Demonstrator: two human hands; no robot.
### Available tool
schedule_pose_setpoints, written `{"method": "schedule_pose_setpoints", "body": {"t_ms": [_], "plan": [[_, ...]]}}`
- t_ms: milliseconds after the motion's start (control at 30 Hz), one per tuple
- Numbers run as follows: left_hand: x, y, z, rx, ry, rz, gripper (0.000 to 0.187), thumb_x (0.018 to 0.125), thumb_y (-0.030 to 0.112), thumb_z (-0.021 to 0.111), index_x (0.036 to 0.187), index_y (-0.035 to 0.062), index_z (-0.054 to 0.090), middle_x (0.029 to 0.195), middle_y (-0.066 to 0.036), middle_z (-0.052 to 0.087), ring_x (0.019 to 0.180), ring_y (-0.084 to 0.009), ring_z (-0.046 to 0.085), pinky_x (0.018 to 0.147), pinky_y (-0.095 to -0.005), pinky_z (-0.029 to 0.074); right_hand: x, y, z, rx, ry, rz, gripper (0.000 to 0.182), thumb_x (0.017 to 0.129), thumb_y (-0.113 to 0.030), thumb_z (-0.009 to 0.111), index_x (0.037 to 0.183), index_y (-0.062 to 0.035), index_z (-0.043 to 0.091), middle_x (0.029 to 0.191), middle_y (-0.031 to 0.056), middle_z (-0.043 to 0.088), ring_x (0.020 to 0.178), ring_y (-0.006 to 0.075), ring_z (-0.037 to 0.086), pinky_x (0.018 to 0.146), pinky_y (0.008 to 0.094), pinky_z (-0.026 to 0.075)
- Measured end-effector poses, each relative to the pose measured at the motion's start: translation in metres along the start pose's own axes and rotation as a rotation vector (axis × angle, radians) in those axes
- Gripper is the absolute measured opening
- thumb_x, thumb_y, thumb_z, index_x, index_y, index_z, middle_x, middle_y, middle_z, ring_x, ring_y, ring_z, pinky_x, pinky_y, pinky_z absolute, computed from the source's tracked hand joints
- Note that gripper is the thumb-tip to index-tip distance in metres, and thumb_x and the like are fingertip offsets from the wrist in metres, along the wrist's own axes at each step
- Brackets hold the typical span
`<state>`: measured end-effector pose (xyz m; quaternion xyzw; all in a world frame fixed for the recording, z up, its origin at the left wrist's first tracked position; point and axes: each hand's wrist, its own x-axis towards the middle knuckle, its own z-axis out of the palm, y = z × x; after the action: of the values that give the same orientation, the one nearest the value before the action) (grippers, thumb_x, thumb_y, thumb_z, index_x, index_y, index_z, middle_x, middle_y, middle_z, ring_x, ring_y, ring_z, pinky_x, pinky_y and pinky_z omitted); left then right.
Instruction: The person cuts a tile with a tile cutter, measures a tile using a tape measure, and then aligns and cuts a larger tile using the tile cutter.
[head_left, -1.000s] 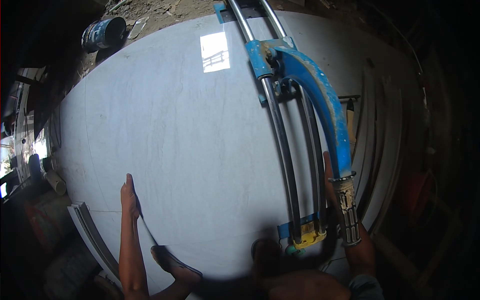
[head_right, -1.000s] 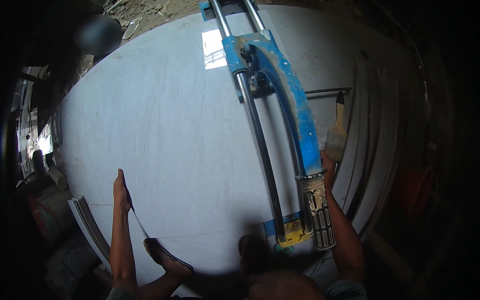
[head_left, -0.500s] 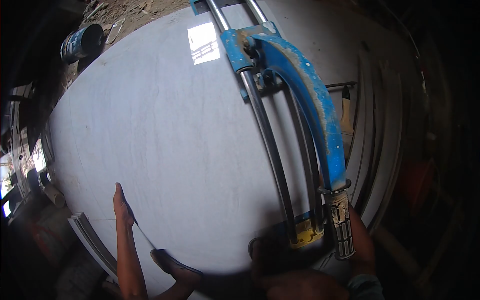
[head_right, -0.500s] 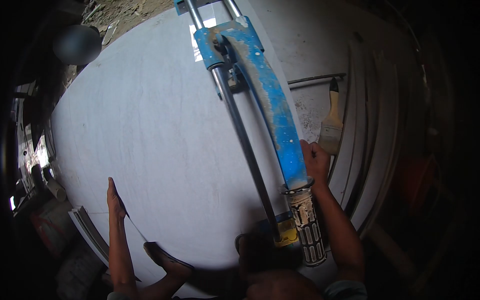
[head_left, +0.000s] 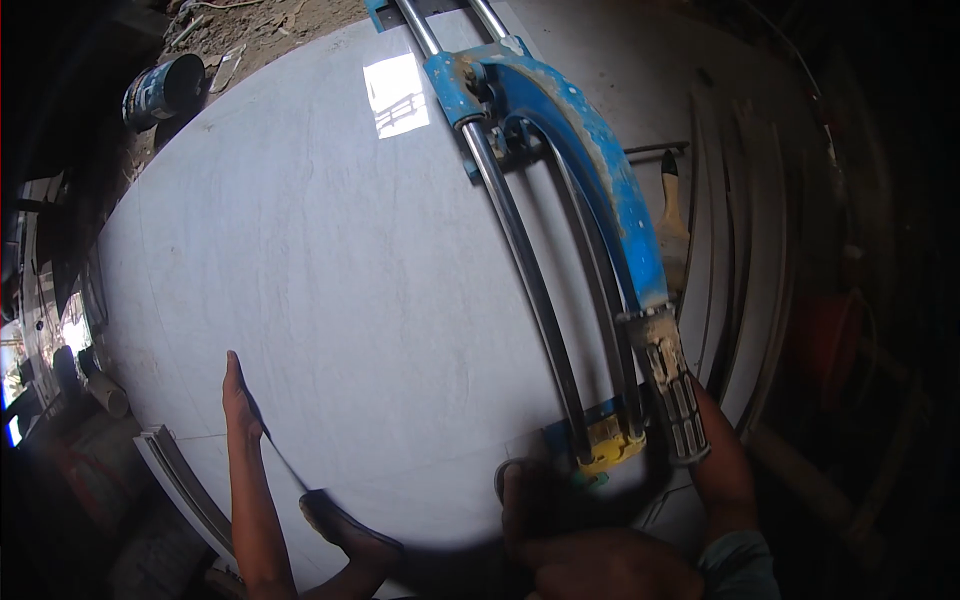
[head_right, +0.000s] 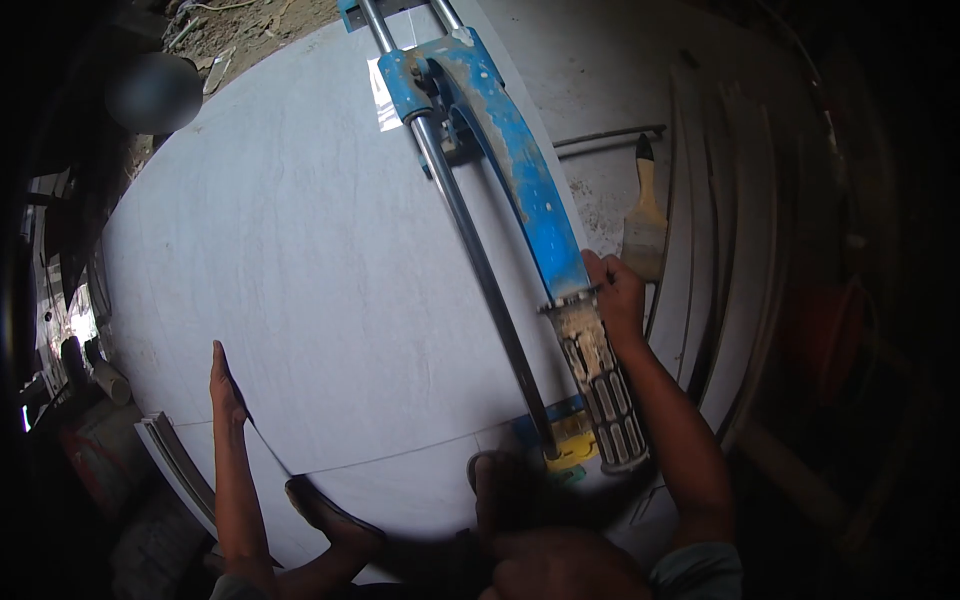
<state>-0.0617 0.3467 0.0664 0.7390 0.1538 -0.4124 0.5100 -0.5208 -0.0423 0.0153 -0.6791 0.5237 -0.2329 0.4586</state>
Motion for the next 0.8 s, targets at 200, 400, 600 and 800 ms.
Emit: {"method": "schedule_pose_setpoints", "body": {"t_ms": [200, 400, 600, 800], "plan": [[0.018, -0.017, -0.020, 0.135, -0.002, 0.148, 0.064, 0.109, 0.043, 0.031, 0.153, -0.0037, 0.029, 0.158, -0.015, 0.035, 0.141, -0.0300, 0.040, 0.120, -0.0386, 0.031, 0.013, 0.001, -0.004, -0.315, -0.068, 0.099, 0.048, 0.098, -0.043, 0.060, 0.084, 0.0020, 0.064, 0.073, 0.0202, 0.061, 0.066, 0.0217, 0.059, 0.068, 0.0371, 0.047], [0.014, -0.016, -0.012, 0.033, -0.277, 0.163, 0.067, 0.109, 0.046, 0.026, 0.154, -0.0039, 0.025, 0.159, -0.019, 0.031, 0.144, -0.0346, 0.034, 0.121, -0.0434, 0.028, -0.012, 0.016, -0.018, -0.161, -0.065, -0.136, 0.058, 0.094, -0.055, 0.060, 0.086, 0.0014, 0.069, 0.075, 0.0193, 0.066, 0.067, 0.0287, 0.061, 0.068, 0.0410, 0.047], [0.011, -0.014, -0.012, 0.080, -0.296, 0.167, 0.070, 0.108, 0.050, 0.024, 0.155, -0.0023, 0.024, 0.160, -0.019, 0.029, 0.146, -0.0355, 0.031, 0.121, -0.0440, 0.028, -0.046, -0.011, -0.027, -0.328, 0.008, -0.037, 0.057, 0.094, -0.054, 0.059, 0.081, 0.0012, 0.068, 0.078, 0.0240, 0.066, 0.071, 0.0377, 0.063, 0.070, 0.0437, 0.048], [-0.002, -0.013, -0.001, 0.048, -0.269, 0.075, 0.075, 0.106, 0.055, 0.027, 0.154, -0.0021, 0.026, 0.158, -0.018, 0.033, 0.143, -0.0339, 0.036, 0.119, -0.0414, 0.032, -0.041, 0.015, -0.020, -0.329, -0.025, -0.153, 0.052, 0.094, -0.050, 0.062, 0.079, 0.0007, 0.065, 0.075, 0.0220, 0.065, 0.065, 0.0323, 0.060, 0.067, 0.0436, 0.047]]}}
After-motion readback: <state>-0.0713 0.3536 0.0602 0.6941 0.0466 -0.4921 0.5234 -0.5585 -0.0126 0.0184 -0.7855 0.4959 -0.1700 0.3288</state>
